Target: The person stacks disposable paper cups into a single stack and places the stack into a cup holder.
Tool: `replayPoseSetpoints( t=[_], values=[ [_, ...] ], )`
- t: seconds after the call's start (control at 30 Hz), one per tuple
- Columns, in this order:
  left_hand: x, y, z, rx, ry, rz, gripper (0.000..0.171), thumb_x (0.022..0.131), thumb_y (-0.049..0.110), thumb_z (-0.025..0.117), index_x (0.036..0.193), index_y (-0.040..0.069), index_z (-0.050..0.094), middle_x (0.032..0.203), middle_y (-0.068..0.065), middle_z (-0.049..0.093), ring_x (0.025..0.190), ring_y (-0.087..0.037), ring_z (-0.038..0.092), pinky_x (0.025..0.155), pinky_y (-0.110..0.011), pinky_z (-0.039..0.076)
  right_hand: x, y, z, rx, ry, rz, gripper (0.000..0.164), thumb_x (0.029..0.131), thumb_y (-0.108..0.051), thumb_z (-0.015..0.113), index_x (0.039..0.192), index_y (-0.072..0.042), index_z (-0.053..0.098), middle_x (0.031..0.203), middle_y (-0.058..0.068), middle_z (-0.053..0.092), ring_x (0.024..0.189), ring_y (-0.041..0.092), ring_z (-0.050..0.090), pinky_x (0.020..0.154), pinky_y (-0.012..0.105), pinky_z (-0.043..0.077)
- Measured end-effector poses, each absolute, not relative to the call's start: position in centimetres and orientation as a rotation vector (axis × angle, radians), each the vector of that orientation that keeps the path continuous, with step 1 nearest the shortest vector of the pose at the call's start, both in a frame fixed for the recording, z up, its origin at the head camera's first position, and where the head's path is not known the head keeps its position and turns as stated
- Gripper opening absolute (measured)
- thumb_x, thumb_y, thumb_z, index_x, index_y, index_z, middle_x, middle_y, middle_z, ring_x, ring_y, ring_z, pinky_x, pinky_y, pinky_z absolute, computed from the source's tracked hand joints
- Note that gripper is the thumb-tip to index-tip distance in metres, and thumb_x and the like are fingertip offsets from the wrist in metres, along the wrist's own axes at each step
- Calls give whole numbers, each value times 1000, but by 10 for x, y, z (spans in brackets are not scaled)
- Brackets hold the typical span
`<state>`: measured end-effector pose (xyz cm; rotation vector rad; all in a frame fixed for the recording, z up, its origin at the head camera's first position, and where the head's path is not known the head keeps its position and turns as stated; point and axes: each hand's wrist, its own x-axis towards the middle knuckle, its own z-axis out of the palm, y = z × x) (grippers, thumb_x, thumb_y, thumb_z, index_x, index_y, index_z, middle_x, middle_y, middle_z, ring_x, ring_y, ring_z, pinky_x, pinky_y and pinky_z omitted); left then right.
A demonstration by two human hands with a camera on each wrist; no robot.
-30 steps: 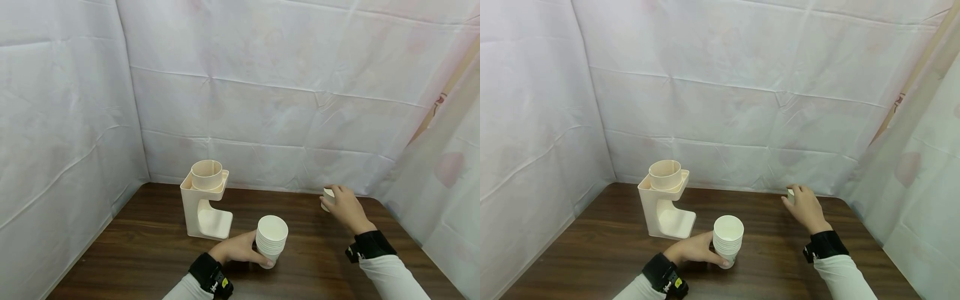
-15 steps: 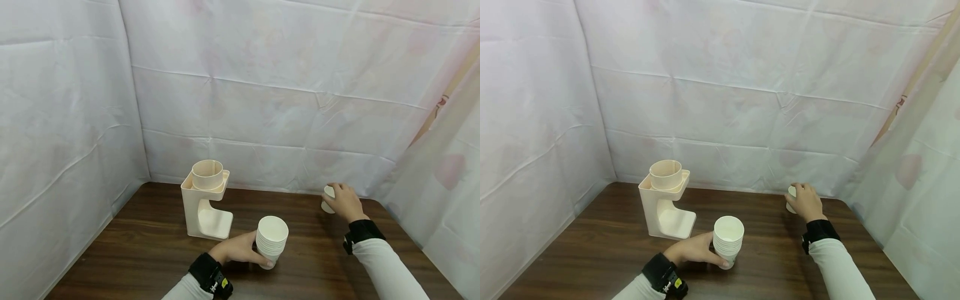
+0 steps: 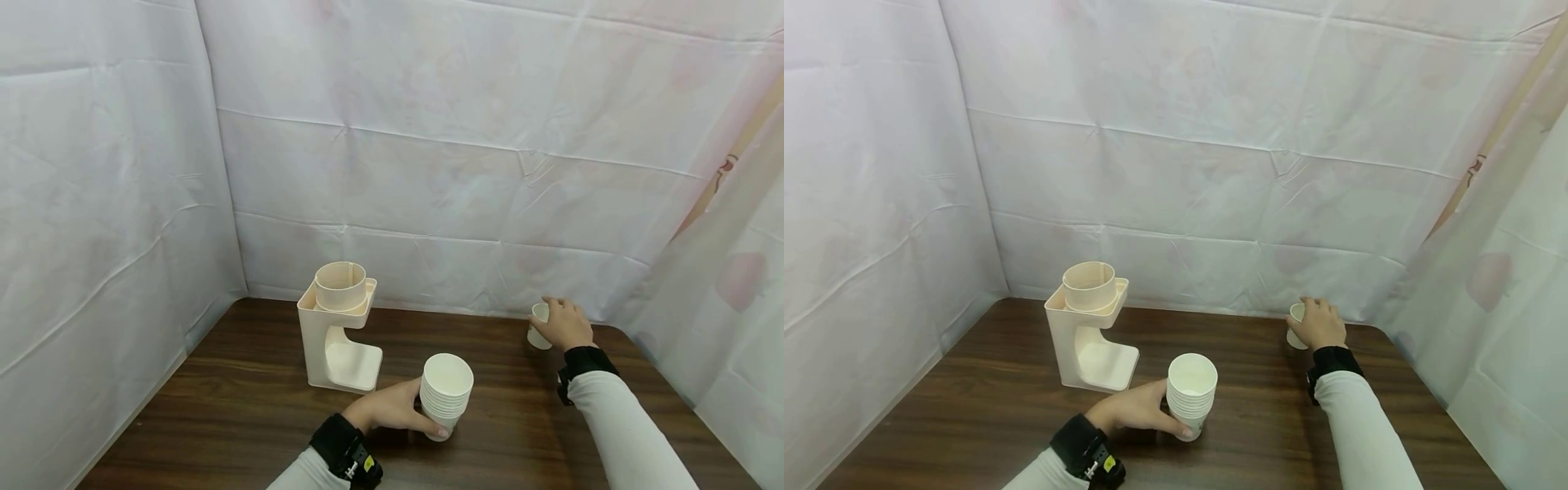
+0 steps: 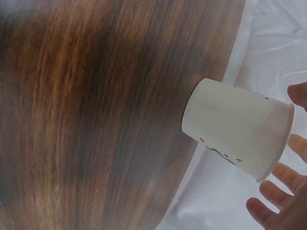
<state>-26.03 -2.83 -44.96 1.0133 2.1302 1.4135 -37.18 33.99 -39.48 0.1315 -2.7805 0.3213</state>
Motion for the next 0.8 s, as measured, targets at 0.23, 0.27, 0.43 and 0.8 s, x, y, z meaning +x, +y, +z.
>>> replayPoseSetpoints(
  t=[0.23, 0.27, 0.43, 0.8],
  values=[
    [-259, -29, -451, 1005, 2114, 1423, 65, 73, 26, 80, 127, 32, 44, 116, 12, 58, 108, -7, 51, 96, -34, 38, -372, 341, -396, 105, -2879, 330, 73, 90, -60, 44, 138, -6, 38, 136, 34, 30, 115, 56, 29, 88, 71, 32],
    [-259, -29, -451, 1003, 2118, 1421, 65, 73, 26, 80, 127, 32, 44, 116, 12, 58, 108, -7, 51, 96, -34, 38, -372, 341, -396, 103, -2892, 330, 74, 90, -61, 43, 139, -7, 38, 137, 34, 29, 116, 56, 28, 88, 72, 31],
    [-259, -28, -450, 1003, 2134, 1410, 65, 73, 28, 80, 127, 32, 43, 115, 12, 58, 108, -6, 50, 96, -34, 38, -372, 343, -396, 115, -2935, 332, 73, 91, -61, 39, 140, -7, 36, 139, 35, 26, 118, 58, 25, 88, 74, 30],
    [-258, -29, -446, 1019, 2124, 1408, 67, 73, 27, 80, 128, 33, 42, 117, 12, 58, 110, -6, 49, 99, -36, 35, -368, 342, -395, 106, -2884, 372, 65, 91, -55, 46, 137, -10, 41, 123, 39, 38, 108, 55, 35, 73, 68, 42]
  ],
)
